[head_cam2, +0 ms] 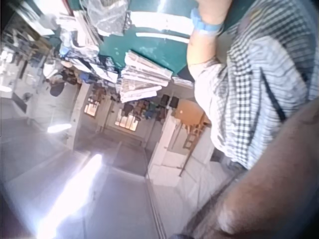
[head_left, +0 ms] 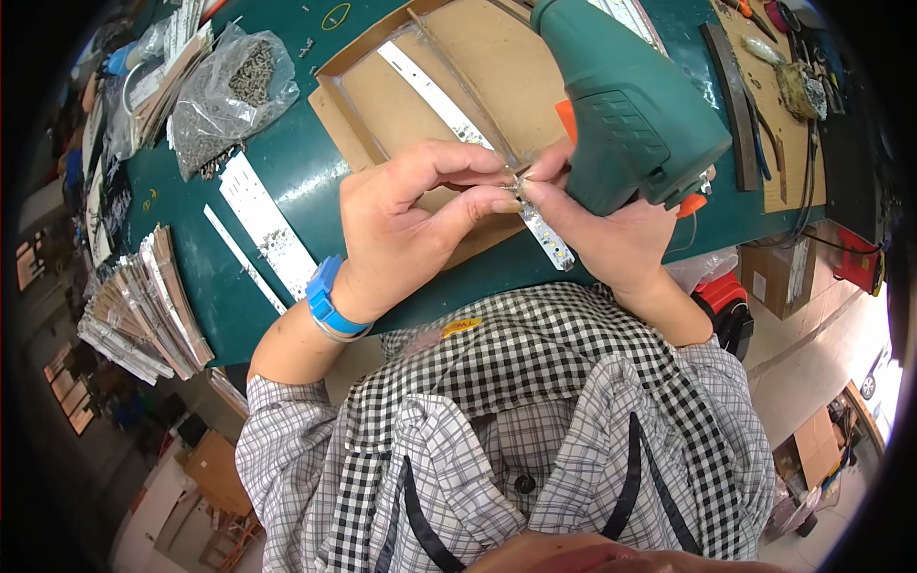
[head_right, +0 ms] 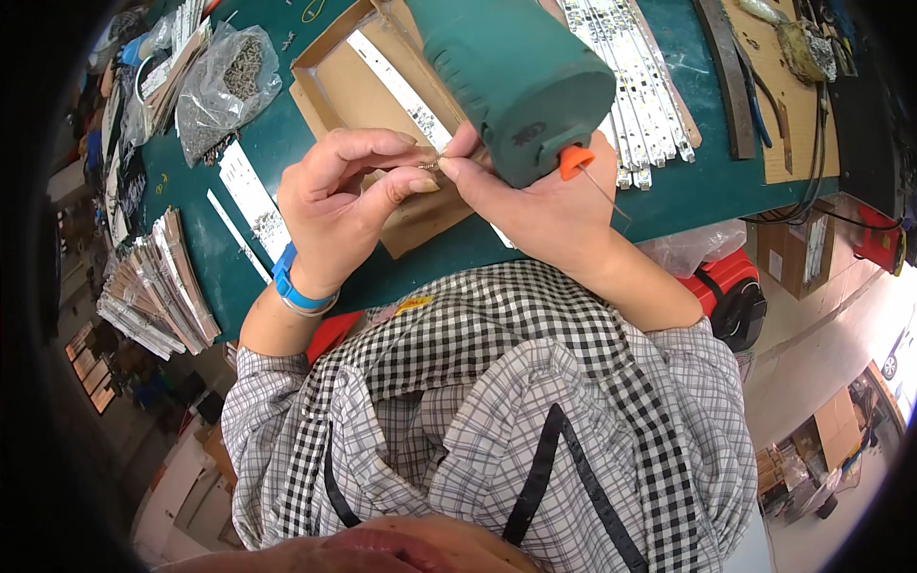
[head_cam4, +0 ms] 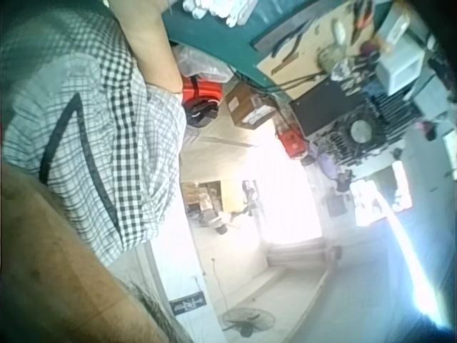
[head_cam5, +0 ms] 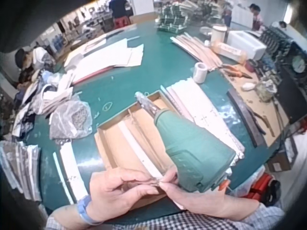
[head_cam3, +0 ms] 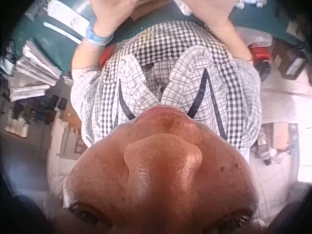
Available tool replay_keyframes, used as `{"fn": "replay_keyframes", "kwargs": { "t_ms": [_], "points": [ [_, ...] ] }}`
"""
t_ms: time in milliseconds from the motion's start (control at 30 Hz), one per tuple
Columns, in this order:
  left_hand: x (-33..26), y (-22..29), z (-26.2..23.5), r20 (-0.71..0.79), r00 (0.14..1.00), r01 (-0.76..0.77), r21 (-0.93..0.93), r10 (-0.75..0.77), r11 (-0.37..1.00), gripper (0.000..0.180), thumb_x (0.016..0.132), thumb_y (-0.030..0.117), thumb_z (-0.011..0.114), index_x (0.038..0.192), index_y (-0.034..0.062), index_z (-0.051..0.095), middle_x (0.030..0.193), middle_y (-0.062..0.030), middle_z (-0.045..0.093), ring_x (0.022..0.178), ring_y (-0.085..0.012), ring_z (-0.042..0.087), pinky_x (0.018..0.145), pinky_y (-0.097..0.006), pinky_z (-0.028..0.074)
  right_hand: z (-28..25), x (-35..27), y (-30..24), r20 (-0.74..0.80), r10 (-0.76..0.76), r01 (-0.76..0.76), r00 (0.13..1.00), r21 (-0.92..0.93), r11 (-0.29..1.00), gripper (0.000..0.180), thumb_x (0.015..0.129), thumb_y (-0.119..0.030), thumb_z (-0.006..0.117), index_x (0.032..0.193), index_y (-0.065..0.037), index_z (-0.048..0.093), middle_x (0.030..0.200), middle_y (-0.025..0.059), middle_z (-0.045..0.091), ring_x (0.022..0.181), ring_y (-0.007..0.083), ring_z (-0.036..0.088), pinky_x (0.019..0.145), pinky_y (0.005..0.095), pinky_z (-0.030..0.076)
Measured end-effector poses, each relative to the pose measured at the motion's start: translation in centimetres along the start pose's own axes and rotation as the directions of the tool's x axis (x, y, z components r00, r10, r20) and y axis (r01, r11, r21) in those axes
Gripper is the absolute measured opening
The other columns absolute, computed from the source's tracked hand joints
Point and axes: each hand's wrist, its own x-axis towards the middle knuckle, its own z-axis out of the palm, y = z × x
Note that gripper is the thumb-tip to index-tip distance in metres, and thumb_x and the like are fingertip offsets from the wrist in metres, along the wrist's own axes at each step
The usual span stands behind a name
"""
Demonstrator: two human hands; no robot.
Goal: The recorder is gluing small components and rubber bands onto LED light strips using a glue gun.
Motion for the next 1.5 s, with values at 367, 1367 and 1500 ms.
{"fn": "replay_keyframes", "kwargs": {
  "t_ms": [367, 1367, 1500],
  "points": [
    [0.0, 0.3, 0.2, 0.058, 0.993, 0.116, -0.183, -0.108, 0.976, 0.021, 0.085, 0.001, 0.072, 0.105, -0.0027, 0.066, 0.090, -0.0096, 0.072, 0.082, -0.0152, 0.070, 0.074, -0.025, 0.057, -0.1, 0.4, -0.9, 0.030, 0.000, 0.003, 1.000, -0.083, 0.997, 0.020, 0.076, 0.007, 0.072, 0.093, 0.002, 0.063, 0.084, 0.0040, 0.068, 0.071, 0.0074, 0.064, 0.064, 0.0215, 0.053],
    [0.1, 0.3, 0.5, 0.464, 0.722, 0.656, -0.694, -0.514, 0.295, 0.021, 0.096, 0.010, 0.061, 0.112, -0.0033, 0.062, 0.092, -0.0086, 0.069, 0.078, -0.0122, 0.064, 0.072, -0.024, 0.054, -0.3, 0.3, -1.5, 0.001, 0.117, -0.116, 0.993, -0.051, 0.992, 0.071, 0.070, 0.009, 0.074, 0.134, 0.007, 0.044, 0.092, 0.0110, 0.065, 0.080, 0.0127, 0.065, 0.071, 0.0236, 0.055],
    [-0.1, 0.4, 0.6, 0.478, 0.712, 0.664, -0.696, -0.513, 0.274, 0.021, 0.096, 0.009, 0.061, 0.113, -0.0031, 0.062, 0.093, -0.0084, 0.069, 0.080, -0.0122, 0.065, 0.073, -0.024, 0.054, -0.6, 0.3, -1.5, 0.016, 0.118, -0.117, 0.993, -0.053, 0.992, 0.071, 0.070, 0.009, 0.074, 0.135, 0.007, 0.043, 0.094, 0.0119, 0.065, 0.081, 0.0130, 0.065, 0.071, 0.0234, 0.055]
  ]
}}
